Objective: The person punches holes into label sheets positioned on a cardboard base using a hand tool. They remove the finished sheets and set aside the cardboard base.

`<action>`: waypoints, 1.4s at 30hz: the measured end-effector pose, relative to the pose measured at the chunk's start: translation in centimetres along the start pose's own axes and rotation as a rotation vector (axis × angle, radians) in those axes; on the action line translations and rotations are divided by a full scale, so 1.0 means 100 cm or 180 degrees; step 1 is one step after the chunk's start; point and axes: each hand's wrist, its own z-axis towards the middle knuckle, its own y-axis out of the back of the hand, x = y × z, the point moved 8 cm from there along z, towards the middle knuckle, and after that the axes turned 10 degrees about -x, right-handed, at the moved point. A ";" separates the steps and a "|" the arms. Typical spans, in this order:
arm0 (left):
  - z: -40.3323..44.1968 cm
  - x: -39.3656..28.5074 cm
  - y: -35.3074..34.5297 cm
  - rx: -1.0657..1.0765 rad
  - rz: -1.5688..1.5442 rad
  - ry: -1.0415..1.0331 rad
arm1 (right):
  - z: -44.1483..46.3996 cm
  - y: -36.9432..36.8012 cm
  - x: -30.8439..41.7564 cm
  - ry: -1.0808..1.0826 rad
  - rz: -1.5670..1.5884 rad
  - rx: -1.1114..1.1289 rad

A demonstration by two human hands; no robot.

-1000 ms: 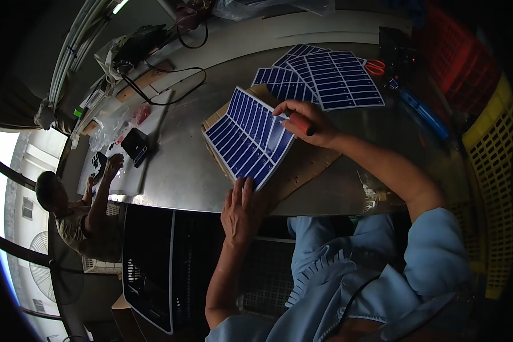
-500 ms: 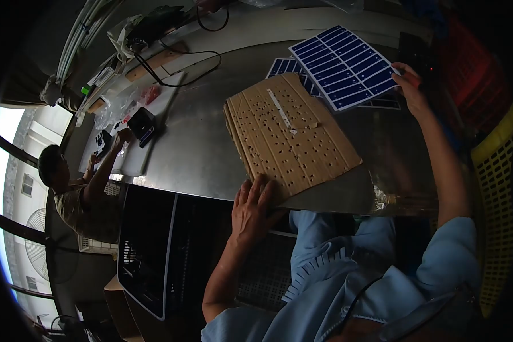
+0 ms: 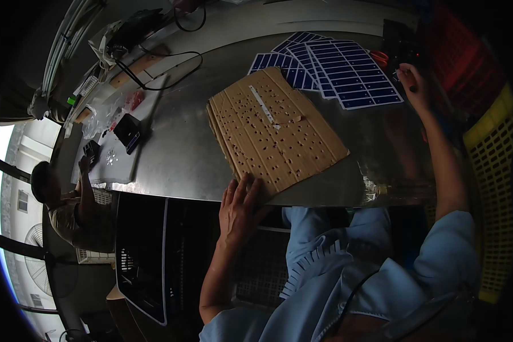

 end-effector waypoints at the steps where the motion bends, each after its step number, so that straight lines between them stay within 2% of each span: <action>1: -0.001 0.001 -0.001 -0.0031 -0.0028 -0.0025 | 0.000 0.001 0.010 -0.0005 -0.0012 0.0000; 6: -0.001 0.001 0.000 -0.0064 -0.0092 -0.0004 | -0.038 -0.009 0.161 -0.0021 0.1537 0.1422; 9: -0.002 0.000 0.000 -0.0056 -0.0039 0.0039 | -0.086 0.030 0.273 0.1515 0.1962 0.1960; 12: -0.001 0.000 -0.001 -0.0060 -0.0061 0.0042 | -0.119 0.083 0.338 0.2676 0.2794 0.2328; 14: -0.001 -0.001 0.000 -0.0099 -0.0118 0.0051 | -0.130 0.122 0.346 0.2668 0.3860 0.1431; 23: 0.000 -0.004 0.003 -0.0216 -0.0064 -0.0026 | -0.151 0.149 0.359 0.2284 0.4478 0.2096; 24: 0.000 -0.006 0.004 -0.0237 -0.0065 -0.0044 | -0.152 0.151 0.363 0.2308 0.4461 0.2087; 26: -0.001 -0.006 0.003 -0.0174 -0.0010 0.0036 | -0.148 0.156 0.374 0.2432 0.4155 0.1489; 27: -0.001 -0.007 0.004 -0.0196 -0.0020 0.0015 | -0.155 0.165 0.369 0.2456 0.4131 0.1483; 29: -0.002 -0.007 0.004 -0.0174 0.0053 0.0063 | -0.176 0.172 0.352 0.2083 0.4145 0.1921; 30: -0.001 -0.007 0.004 -0.0189 0.0046 0.0047 | -0.175 0.171 0.349 0.2099 0.4126 0.1914; 32: -0.003 -0.006 0.003 -0.0216 0.0039 0.0050 | -0.175 0.184 0.347 0.2726 0.4364 0.1742; 33: -0.003 -0.006 0.002 -0.0222 0.0030 0.0049 | -0.177 0.185 0.350 0.2731 0.4355 0.1750; 35: -0.003 -0.006 0.002 -0.0255 0.0098 0.0017 | -0.171 0.196 0.351 0.2730 0.4287 0.0778; 36: -0.003 -0.007 0.002 -0.0259 0.0098 0.0023 | -0.172 0.199 0.351 0.2734 0.4291 0.0783; 38: -0.004 -0.007 0.003 -0.0278 -0.0048 0.0116 | -0.174 0.195 0.352 0.2463 0.4649 0.1511; 39: -0.004 -0.007 0.003 -0.0280 -0.0046 0.0126 | -0.180 0.202 0.347 0.2463 0.4656 0.1518; 41: -0.005 -0.008 0.004 -0.0319 -0.0094 0.0116 | -0.192 0.201 0.339 0.1866 0.4482 0.2094; 42: -0.005 -0.009 0.004 -0.0310 -0.0089 0.0126 | -0.196 0.201 0.332 0.1856 0.4494 0.2097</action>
